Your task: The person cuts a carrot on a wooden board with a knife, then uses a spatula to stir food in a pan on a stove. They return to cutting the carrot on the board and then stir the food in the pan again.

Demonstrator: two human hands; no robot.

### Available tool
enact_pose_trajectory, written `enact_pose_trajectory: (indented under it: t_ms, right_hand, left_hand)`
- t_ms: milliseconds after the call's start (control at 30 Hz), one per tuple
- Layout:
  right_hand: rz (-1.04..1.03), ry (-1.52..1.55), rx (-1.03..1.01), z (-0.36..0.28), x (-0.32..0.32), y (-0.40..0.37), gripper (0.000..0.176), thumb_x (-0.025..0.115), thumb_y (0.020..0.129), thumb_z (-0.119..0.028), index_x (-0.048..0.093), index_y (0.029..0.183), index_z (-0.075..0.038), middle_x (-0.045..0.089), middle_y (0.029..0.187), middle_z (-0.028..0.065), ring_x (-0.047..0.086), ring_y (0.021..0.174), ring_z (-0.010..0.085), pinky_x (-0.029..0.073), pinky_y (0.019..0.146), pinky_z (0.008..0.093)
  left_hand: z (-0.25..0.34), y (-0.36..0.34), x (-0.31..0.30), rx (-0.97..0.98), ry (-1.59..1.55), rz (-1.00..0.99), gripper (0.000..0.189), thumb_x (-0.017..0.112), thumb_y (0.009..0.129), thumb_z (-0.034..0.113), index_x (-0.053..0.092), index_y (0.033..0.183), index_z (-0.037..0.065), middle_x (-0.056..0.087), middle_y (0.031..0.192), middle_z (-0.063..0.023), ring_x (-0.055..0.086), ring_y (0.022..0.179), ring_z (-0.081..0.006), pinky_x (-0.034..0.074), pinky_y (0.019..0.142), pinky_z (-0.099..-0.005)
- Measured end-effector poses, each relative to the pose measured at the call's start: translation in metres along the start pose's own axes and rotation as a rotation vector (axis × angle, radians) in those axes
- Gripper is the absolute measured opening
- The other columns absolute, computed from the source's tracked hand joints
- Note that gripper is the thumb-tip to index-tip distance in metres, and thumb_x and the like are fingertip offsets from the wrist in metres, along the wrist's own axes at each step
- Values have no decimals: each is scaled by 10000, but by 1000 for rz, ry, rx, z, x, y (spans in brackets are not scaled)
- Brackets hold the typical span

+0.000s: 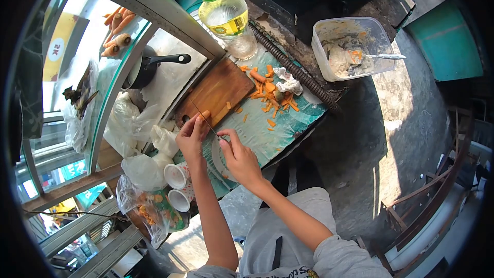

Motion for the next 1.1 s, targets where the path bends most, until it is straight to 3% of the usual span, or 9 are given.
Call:
enact_pose_trajectory:
  t_ms: [400, 1100]
  right_hand:
    - [36, -131, -35, -14, -3, 5, 251, 438, 1018, -277, 498, 1209, -127, 604, 680, 154, 640, 683, 383, 451, 594, 470]
    - [61, -37, -11, -1, -1, 10, 256, 435, 1019, -277, 497, 1212, -120, 580, 640, 132, 625, 638, 370, 433, 570, 454]
  left_hand:
    - [4, 4, 7, 12, 22, -5, 245, 674, 923, 151, 693, 1100, -18, 716, 981, -73, 665, 867, -118, 566, 742, -255]
    - [5, 4, 6, 2, 20, 16, 252, 659, 935, 174, 687, 1112, -3, 712, 971, -72, 675, 861, -125, 558, 735, -247]
Point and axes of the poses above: each hand's wrist, its own y-axis towards the middle knuckle, its own x-axis out of the palm, z = x × y, the point moved 9 cm from there along y, towards the middle knuckle
